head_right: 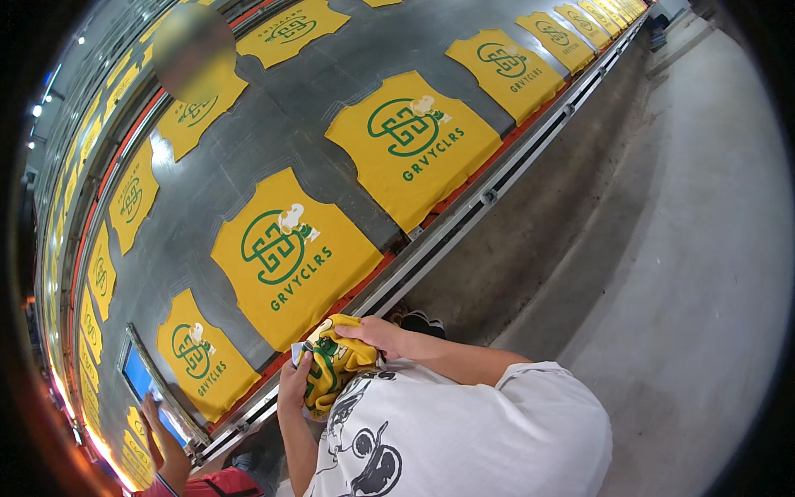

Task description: The person performs screen printing on yellow t-shirts using a squeegee and a screen printing frame. They repeatedly pull white ink across the screen to transfer a design onto the shirts laid out on a conveyor belt.

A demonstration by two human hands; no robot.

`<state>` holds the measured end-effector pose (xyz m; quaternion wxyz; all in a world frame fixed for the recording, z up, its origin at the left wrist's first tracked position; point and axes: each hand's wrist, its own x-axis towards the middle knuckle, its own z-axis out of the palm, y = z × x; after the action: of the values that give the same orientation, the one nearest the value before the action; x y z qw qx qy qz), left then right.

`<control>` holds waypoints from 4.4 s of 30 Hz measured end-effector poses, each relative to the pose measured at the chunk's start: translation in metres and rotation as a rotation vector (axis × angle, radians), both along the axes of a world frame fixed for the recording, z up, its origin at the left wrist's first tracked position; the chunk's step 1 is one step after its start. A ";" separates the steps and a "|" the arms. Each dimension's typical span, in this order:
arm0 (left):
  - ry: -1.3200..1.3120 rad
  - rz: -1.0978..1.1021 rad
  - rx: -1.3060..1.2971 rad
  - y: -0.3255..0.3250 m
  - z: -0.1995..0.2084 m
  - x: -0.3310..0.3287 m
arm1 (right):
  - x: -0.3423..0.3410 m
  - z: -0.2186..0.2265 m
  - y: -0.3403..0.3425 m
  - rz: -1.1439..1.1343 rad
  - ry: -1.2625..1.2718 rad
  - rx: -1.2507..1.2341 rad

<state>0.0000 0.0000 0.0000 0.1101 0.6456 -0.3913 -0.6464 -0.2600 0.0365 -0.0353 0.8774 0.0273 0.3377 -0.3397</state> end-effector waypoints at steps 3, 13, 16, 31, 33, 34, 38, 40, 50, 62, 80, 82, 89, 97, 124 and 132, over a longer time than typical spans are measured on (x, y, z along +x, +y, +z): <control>0.022 0.034 -0.024 -0.001 0.006 -0.014 | -0.011 0.008 -0.004 0.007 -0.002 0.004; -0.187 0.100 -0.019 0.015 0.021 -0.028 | -0.010 -0.032 -0.018 0.307 0.144 -0.065; -0.204 0.023 0.032 0.028 0.025 -0.032 | -0.020 -0.007 -0.009 0.225 0.043 -0.024; 0.003 0.222 -0.093 0.076 0.016 0.041 | 0.052 0.000 -0.023 0.388 0.081 -0.084; 0.020 0.250 -0.114 0.079 0.012 0.061 | 0.073 0.006 -0.021 0.387 0.112 -0.085; 0.030 0.269 -0.143 0.082 0.005 0.071 | 0.085 0.011 -0.020 0.386 0.134 -0.086; 0.072 0.138 -0.162 0.072 0.011 0.131 | 0.139 0.028 -0.011 0.341 0.179 -0.093; 0.131 0.104 -0.192 0.068 0.005 0.162 | 0.167 0.036 -0.007 0.312 0.198 -0.084; 0.238 0.017 -0.125 0.055 0.020 0.262 | 0.262 0.059 0.015 0.200 0.226 -0.054; 0.299 -0.027 -0.187 0.039 0.027 0.295 | 0.298 0.073 0.016 0.113 0.232 -0.104; 0.302 0.105 -0.096 0.044 0.038 0.302 | 0.307 0.074 0.009 0.079 0.254 -0.054; 0.363 0.168 -0.098 0.044 0.035 0.302 | 0.307 0.069 0.005 0.102 0.213 -0.033; 0.110 0.454 -0.148 0.106 0.035 0.358 | 0.374 0.049 -0.015 0.500 0.070 0.020; 0.073 0.761 -0.387 0.168 0.037 0.419 | 0.468 0.075 -0.018 0.687 0.035 -0.078; -0.134 0.743 -0.520 0.186 0.073 0.735 | 0.790 0.082 0.011 0.666 0.001 0.014; -0.322 1.027 -0.494 0.230 0.076 0.774 | 0.856 0.095 -0.014 0.792 0.008 -0.099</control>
<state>0.7736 0.2299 0.0758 0.4951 0.7976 -0.1795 -0.2940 0.5963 0.0228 0.0601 0.9394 -0.1485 0.3088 0.0088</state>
